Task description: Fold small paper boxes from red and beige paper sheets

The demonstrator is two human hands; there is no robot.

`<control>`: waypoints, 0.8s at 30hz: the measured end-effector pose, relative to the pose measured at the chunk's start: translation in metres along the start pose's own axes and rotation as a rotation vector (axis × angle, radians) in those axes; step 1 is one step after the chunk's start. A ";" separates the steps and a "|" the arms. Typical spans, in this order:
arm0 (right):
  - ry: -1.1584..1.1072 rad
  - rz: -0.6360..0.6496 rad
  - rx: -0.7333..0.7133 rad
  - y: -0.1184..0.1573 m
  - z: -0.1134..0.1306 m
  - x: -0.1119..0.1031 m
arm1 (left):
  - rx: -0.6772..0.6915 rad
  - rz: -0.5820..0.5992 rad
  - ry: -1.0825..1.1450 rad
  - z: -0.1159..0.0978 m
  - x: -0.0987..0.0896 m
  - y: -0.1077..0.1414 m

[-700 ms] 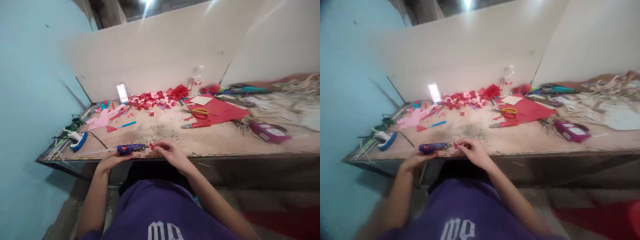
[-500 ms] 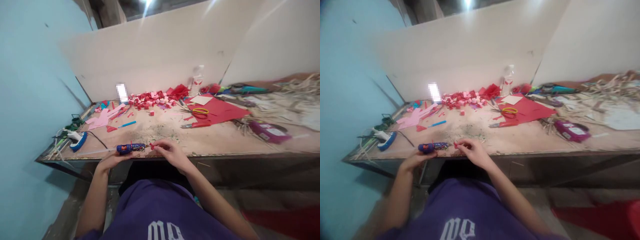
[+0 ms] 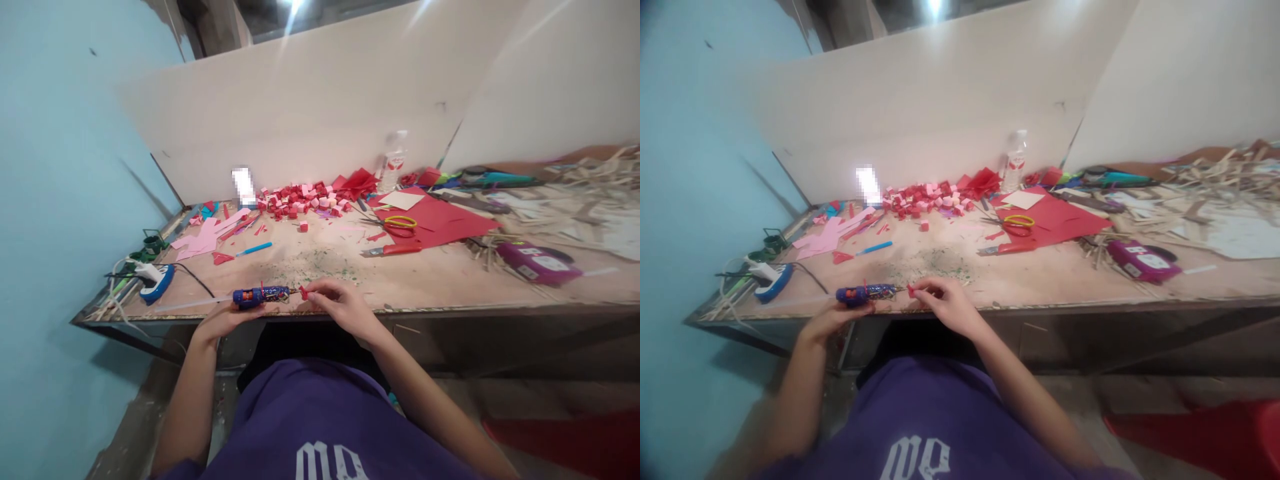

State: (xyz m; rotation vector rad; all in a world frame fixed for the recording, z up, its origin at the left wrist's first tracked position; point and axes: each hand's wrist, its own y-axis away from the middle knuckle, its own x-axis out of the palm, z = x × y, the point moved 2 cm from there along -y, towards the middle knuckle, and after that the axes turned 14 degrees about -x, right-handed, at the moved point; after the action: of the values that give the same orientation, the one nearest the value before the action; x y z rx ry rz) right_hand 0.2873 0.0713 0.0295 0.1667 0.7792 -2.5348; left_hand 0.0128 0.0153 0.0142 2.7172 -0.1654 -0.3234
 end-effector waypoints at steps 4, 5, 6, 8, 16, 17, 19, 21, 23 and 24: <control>0.012 0.003 -0.002 0.000 0.000 0.000 | -0.010 -0.037 0.008 0.002 -0.001 -0.001; 0.017 0.002 -0.004 0.000 0.000 0.000 | -0.009 -0.041 0.000 0.002 -0.001 -0.001; 0.020 0.000 -0.006 0.000 0.000 0.000 | -0.007 -0.041 -0.010 0.002 -0.001 -0.001; 0.016 0.001 -0.006 0.000 -0.001 0.000 | -0.002 -0.029 -0.015 0.001 -0.001 0.000; -0.030 0.010 0.009 0.000 0.001 0.000 | -0.006 -0.046 0.018 0.003 0.000 -0.003; -0.035 0.009 0.009 0.000 0.001 0.000 | -0.011 -0.055 0.015 0.004 -0.001 -0.003; -0.036 0.011 0.008 0.000 0.002 0.000 | -0.018 -0.067 0.008 0.005 -0.001 -0.003; -0.026 0.011 0.005 0.000 0.001 -0.001 | -0.018 -0.073 0.007 0.007 -0.002 -0.004; -0.021 0.010 0.006 0.000 0.001 -0.001 | -0.011 -0.069 0.007 0.008 -0.002 -0.004; -0.022 0.008 0.008 0.000 0.001 -0.001 | -0.007 -0.066 0.007 0.008 -0.003 -0.004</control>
State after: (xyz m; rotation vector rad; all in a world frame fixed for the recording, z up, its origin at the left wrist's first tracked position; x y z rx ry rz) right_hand 0.2878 0.0712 0.0307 0.1440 0.7583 -2.5287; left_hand 0.0085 0.0167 0.0055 2.7211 -0.0728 -0.3328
